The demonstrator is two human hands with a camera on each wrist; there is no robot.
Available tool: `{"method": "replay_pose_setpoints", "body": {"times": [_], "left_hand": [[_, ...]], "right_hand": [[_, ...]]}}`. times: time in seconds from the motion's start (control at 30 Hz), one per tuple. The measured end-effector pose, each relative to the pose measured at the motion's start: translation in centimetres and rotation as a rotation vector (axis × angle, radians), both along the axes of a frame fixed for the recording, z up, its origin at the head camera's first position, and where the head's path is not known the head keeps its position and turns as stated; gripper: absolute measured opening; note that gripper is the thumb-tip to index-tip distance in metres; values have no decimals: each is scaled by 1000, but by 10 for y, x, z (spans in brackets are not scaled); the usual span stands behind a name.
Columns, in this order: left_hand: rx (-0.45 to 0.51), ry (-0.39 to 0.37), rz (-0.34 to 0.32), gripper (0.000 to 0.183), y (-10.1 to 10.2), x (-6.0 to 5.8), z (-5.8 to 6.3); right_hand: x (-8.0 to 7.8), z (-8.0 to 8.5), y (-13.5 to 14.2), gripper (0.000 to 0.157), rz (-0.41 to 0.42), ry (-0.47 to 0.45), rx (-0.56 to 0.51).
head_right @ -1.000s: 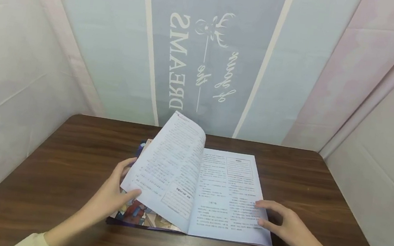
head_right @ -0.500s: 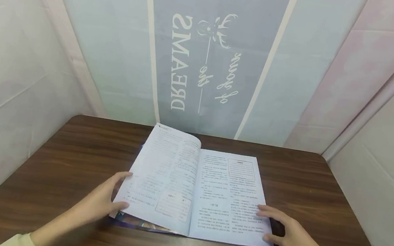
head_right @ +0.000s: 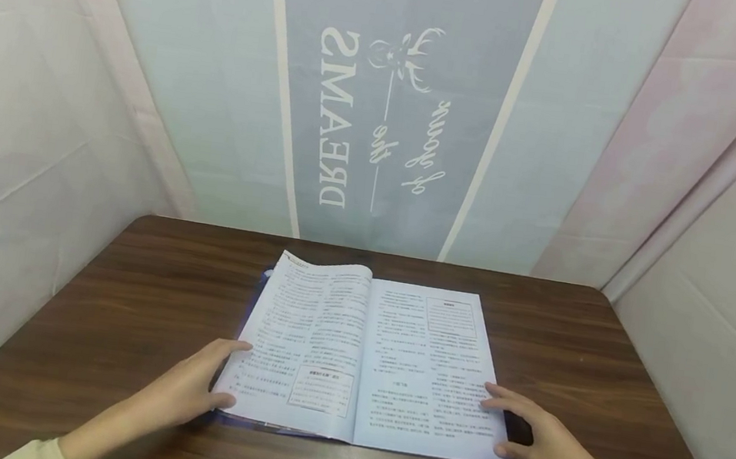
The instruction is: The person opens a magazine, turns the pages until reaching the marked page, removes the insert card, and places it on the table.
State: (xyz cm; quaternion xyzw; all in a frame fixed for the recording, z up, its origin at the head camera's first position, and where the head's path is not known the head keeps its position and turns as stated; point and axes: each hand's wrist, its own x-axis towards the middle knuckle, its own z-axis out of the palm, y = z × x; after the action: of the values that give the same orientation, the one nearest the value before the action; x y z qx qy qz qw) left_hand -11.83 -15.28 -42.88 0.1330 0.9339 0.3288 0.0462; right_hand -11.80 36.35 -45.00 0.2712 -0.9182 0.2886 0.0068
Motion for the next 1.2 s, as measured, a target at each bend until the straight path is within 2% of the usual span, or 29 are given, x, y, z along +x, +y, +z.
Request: {"method": "replay_pose_setpoints", "body": {"times": [0.27, 0.4, 0.6, 0.73, 1.0, 1.2], "left_hand": [[-66, 6, 9, 58, 0, 0, -2], [-99, 40, -34, 55, -6, -2, -3], [-116, 44, -105, 51, -15, -4, -4], [-128, 41, -118, 53, -16, -6, -4], [-170, 53, -143, 50, -17, -6, -6], [-169, 58, -154, 49, -18, -6, -7]], "right_hand": [[2, 3, -3, 51, -22, -9, 6], [2, 3, -4, 49, -38, -23, 11], [3, 4, -6, 46, -56, -16, 2], [4, 4, -7, 44, -93, -28, -3], [3, 9, -11, 37, -114, -43, -9], [-1, 16, -15, 29, -166, -33, 48]]}}
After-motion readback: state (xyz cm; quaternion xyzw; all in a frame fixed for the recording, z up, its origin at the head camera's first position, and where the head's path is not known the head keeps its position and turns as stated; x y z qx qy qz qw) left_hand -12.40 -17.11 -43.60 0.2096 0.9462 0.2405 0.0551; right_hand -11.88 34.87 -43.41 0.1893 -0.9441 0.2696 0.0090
